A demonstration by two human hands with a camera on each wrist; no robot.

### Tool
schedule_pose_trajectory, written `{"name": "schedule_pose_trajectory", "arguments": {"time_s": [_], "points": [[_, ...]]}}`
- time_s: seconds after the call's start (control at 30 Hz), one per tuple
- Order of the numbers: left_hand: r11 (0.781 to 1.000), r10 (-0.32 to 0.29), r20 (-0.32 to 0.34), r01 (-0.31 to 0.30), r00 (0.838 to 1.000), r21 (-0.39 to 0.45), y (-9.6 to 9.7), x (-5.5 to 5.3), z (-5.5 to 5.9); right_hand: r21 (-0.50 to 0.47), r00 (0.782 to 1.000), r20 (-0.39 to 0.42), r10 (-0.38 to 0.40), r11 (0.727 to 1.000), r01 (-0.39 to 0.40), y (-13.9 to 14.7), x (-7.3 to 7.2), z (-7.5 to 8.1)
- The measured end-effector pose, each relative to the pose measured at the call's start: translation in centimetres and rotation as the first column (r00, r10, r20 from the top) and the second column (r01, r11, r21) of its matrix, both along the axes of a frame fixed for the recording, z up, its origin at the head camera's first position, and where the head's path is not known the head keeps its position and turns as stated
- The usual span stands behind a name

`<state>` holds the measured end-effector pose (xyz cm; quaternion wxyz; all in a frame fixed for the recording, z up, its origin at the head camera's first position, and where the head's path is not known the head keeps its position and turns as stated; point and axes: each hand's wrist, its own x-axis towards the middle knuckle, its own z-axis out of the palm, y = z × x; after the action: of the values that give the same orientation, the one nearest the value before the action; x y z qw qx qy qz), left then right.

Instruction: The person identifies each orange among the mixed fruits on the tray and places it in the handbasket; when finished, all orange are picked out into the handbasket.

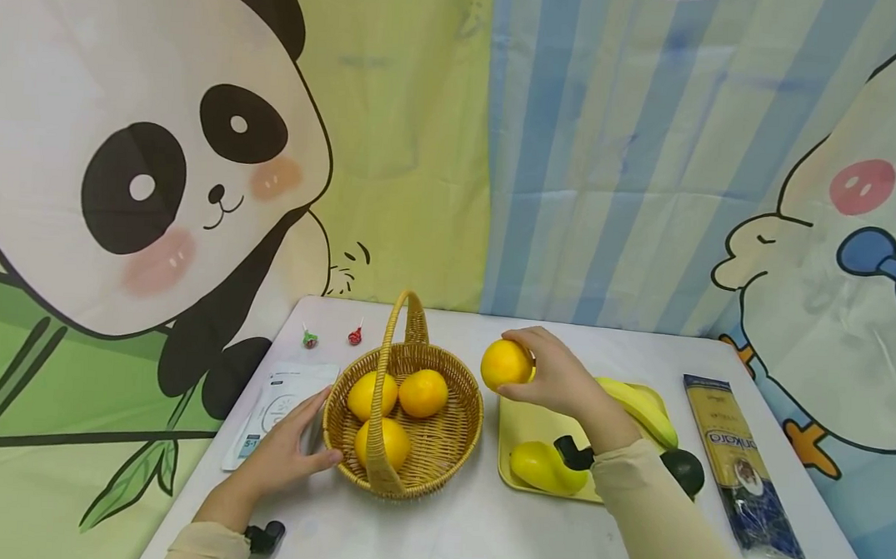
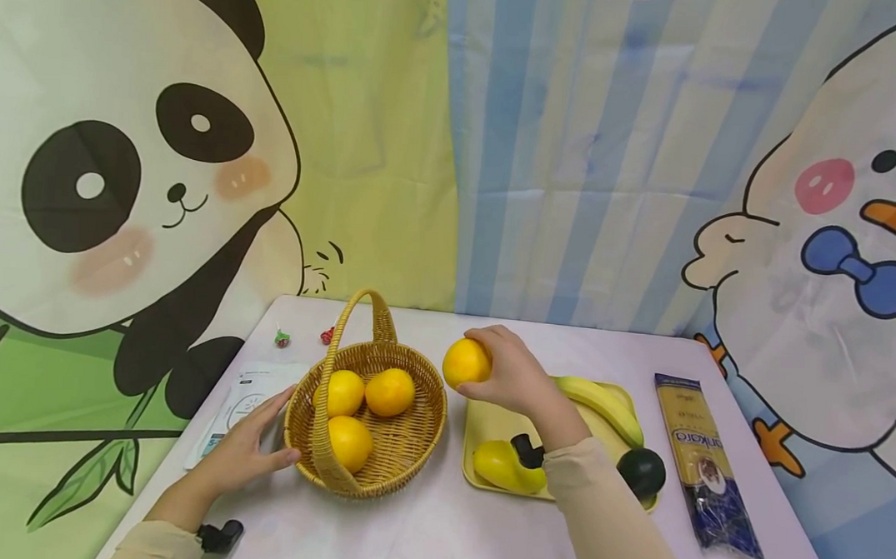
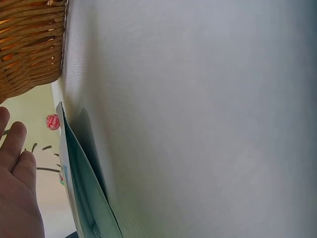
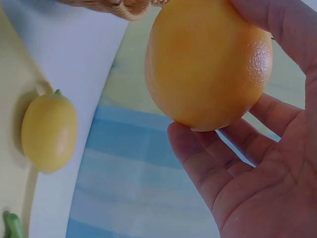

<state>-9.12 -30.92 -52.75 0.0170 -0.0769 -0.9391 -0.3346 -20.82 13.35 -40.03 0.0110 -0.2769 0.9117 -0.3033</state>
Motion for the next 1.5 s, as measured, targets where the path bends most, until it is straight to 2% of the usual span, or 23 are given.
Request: {"name": "schedule_pose_trajectory", "arguments": {"time_s": [0.3, 0.57, 1.2, 1.33, 1.5], "points": [[1.000, 0.006, 0.007, -0.006, 1.000, -0.002, 0.0, 0.0, 0.1, -0.024, 1.000, 0.005, 0.028, 0.999, -0.027, -2.1, -0.2, 1.6], [1.000, -0.001, 0.003, 0.001, 1.000, 0.007, 0.0, -0.1, 0.2, -0.034, 0.998, 0.011, 0.062, 0.997, -0.062, -3.7, -0.3, 2.3], [1.000, -0.018, -0.019, 0.019, 1.000, 0.025, 0.0, 0.0, 0.4, 0.010, 0.987, 0.006, 0.162, 0.987, -0.162, -8.3, 0.1, 2.7], [0.999, -0.029, -0.035, 0.031, 0.999, 0.036, -0.1, 0.1, 0.2, 0.039, 0.982, 0.012, 0.191, 0.981, -0.191, -9.3, 0.2, 2.4], [0.999, -0.024, -0.025, 0.025, 0.999, 0.035, -0.1, 0.1, 0.1, 0.056, 0.977, 0.020, 0.213, 0.975, -0.214, -10.3, 0.5, 1.9]]}}
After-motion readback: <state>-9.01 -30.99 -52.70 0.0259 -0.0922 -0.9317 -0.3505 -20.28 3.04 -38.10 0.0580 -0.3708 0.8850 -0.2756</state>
